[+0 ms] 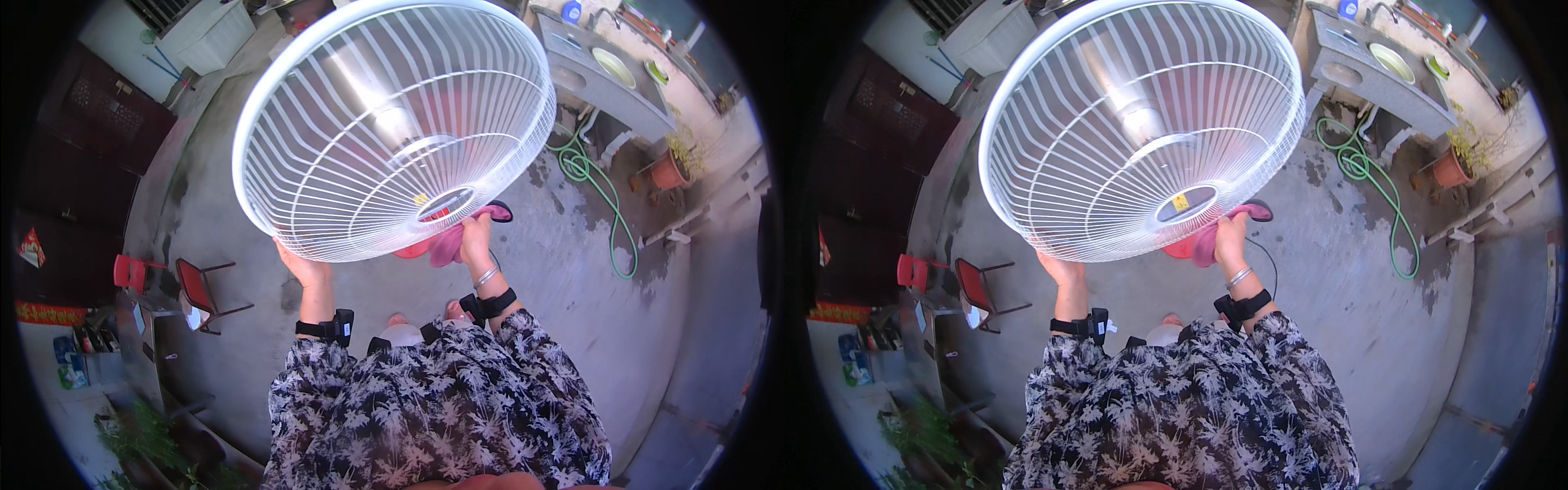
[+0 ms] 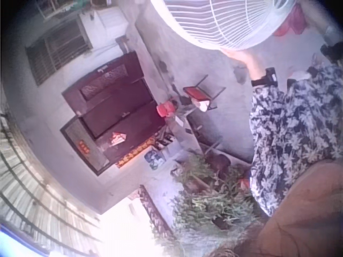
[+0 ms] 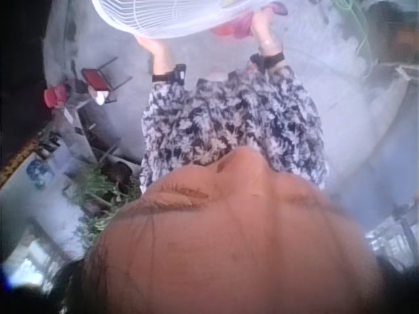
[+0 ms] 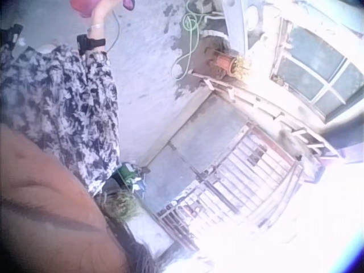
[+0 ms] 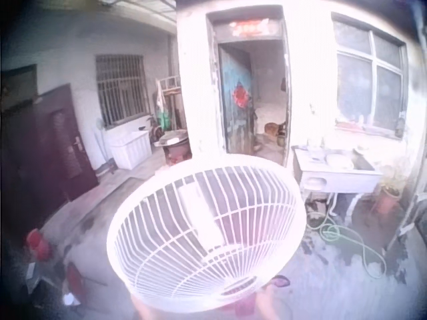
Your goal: The person washes a cloth in a basin at an outdoor sink and then wipes down the motor housing, grill, and red base of an electric fan.
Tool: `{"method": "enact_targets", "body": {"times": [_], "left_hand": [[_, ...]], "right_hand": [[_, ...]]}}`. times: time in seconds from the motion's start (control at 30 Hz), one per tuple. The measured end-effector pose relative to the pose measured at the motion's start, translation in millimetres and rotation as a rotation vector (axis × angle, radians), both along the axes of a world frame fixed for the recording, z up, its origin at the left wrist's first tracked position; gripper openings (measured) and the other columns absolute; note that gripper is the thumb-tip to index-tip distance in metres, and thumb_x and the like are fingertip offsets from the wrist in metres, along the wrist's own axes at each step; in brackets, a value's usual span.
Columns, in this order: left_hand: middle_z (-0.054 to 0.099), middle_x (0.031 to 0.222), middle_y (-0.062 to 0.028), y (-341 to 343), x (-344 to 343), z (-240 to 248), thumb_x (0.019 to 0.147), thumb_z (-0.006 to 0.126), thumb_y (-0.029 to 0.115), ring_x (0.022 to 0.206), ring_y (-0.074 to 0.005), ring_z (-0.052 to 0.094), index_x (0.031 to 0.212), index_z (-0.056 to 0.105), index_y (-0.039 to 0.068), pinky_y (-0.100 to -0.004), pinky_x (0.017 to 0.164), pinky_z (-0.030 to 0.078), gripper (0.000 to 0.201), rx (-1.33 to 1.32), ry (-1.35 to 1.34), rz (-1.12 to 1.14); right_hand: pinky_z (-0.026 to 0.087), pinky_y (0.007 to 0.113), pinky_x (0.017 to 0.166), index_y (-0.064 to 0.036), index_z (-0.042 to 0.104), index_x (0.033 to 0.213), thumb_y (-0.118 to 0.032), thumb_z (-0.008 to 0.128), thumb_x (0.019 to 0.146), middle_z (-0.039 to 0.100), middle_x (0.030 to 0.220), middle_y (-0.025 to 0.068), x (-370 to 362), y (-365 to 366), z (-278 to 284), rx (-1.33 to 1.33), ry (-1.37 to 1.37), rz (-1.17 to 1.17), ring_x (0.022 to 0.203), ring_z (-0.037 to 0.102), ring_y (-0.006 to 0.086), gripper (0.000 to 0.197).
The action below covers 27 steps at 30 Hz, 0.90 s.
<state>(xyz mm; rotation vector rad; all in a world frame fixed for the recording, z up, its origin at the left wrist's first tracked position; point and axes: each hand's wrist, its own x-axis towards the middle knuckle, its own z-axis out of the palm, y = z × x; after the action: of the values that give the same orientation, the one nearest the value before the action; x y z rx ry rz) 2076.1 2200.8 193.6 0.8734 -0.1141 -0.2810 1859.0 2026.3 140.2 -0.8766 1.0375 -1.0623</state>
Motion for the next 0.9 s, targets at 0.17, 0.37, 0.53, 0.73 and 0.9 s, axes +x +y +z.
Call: {"method": "enact_targets", "body": {"times": [0.17,0.37,0.53,0.73,0.9], "left_hand": [[0.050,0.113,-0.0099,-22.9,-4.3,-22.6,0.090,0.041,0.026,0.100,-0.0220,0.052,0.118,0.041,0.004,-0.0345,0.083,0.047,0.035,-0.004,-0.013,0.007],[0.050,0.114,-0.0110,-25.0,1.2,-41.7,0.090,0.038,0.025,0.100,-0.0242,0.052,0.118,0.041,0.002,-0.0358,0.083,0.047,0.035,-0.003,0.127,0.041],[0.052,0.110,-0.0112,-39.5,9.2,-48.5,0.089,0.040,0.021,0.097,-0.0232,0.054,0.115,0.044,0.001,-0.0350,0.081,0.047,0.033,-0.070,0.089,-0.036],[0.053,0.108,-0.0092,-46.2,-11.5,-44.8,0.091,0.041,0.022,0.095,-0.0199,0.054,0.115,0.042,0.004,-0.0327,0.082,0.046,0.030,-0.044,-0.030,-0.148],[0.053,0.107,-0.0082,-29.6,15.4,-42.7,0.094,0.032,0.030,0.096,-0.0188,0.054,0.114,0.042,0.003,-0.0325,0.083,0.046,0.035,-0.006,-0.002,-0.153]], "right_hand": [[0.044,0.038,0.082,0.0054,0.038,0.107,0.007,0.037,0.074,0.049,0.106,0.0156,9.9,-18.5,-31.5,0.378,-0.162,0.138,0.095,0.052,0.0248,0.033],[0.047,0.040,0.069,0.0079,0.044,0.096,0.008,0.043,0.072,0.050,0.093,0.0164,33.7,31.8,-56.9,0.637,-0.262,0.630,0.081,0.055,0.0271,0.024],[0.047,0.036,0.072,0.0062,0.045,0.099,0.010,0.045,0.070,0.052,0.096,0.0146,69.2,69.7,-48.7,0.638,-0.121,0.919,0.084,0.055,0.0242,0.029],[0.045,0.034,0.075,0.0064,0.045,0.103,0.010,0.047,0.071,0.051,0.100,0.0141,57.3,75.4,-35.8,0.494,-0.172,1.082,0.086,0.054,0.0224,0.032],[0.045,0.034,0.081,0.0039,0.041,0.119,0.010,0.042,0.074,0.050,0.111,0.0146,42.7,70.2,-24.2,0.494,-0.331,0.984,0.095,0.054,0.0236,0.045]]}}
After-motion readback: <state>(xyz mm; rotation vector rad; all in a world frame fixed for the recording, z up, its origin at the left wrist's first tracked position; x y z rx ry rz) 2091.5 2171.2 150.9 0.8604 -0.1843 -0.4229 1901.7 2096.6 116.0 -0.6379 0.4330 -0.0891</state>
